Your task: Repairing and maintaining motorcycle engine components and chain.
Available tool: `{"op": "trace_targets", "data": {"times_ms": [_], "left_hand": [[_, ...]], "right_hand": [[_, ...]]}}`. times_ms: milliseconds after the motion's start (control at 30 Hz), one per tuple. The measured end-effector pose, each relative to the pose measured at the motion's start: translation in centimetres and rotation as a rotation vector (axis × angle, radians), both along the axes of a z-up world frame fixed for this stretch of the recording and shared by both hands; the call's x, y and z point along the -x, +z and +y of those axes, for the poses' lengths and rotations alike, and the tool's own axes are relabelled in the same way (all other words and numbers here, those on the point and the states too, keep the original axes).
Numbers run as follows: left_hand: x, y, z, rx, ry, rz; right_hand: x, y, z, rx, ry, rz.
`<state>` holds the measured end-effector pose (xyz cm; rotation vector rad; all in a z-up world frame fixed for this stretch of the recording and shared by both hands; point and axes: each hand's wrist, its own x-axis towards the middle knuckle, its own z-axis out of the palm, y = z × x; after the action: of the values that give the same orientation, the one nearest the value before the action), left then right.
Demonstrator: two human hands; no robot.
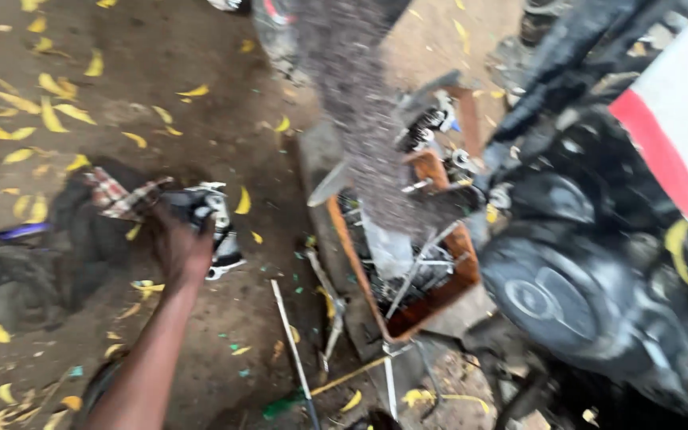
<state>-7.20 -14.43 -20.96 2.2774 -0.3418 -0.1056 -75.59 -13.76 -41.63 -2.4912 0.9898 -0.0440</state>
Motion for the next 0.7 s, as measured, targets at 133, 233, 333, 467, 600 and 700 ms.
{"op": "trace_targets", "data": {"times_ms": [133, 233, 333, 467, 600, 700], "left_hand": [[9.3, 7.1, 6.5, 0.160, -0.107, -0.084], [16.7, 2.6, 13.2, 0.524, 0.042, 0.120], [20.7, -0.9, 18.4, 0.803, 0.206, 0.246], [20.7, 1.5, 19.5, 0.754, 0.143, 0.077], [19.3, 9.6, 14.5, 0.357, 0.155, 0.175], [17.0, 15.0, 11.4, 0.721, 0.007, 0.279]], "right_hand": [[-8.9, 4.7, -4.5, -0.003, -0.057, -0.002], [-15.8, 9.8, -6.7, 0.032, -0.005, 0.073], [-18.8, 12.5, -6.2, 0.088, 0.129, 0.263], [-17.1, 7.2, -6.0, 0.360, 0.341, 0.262], [-12.9, 5.0, -3.8, 0.469, 0.304, 0.142], [-11.9, 10.9, -1.0, 0.482, 0.253, 0.070]]}}
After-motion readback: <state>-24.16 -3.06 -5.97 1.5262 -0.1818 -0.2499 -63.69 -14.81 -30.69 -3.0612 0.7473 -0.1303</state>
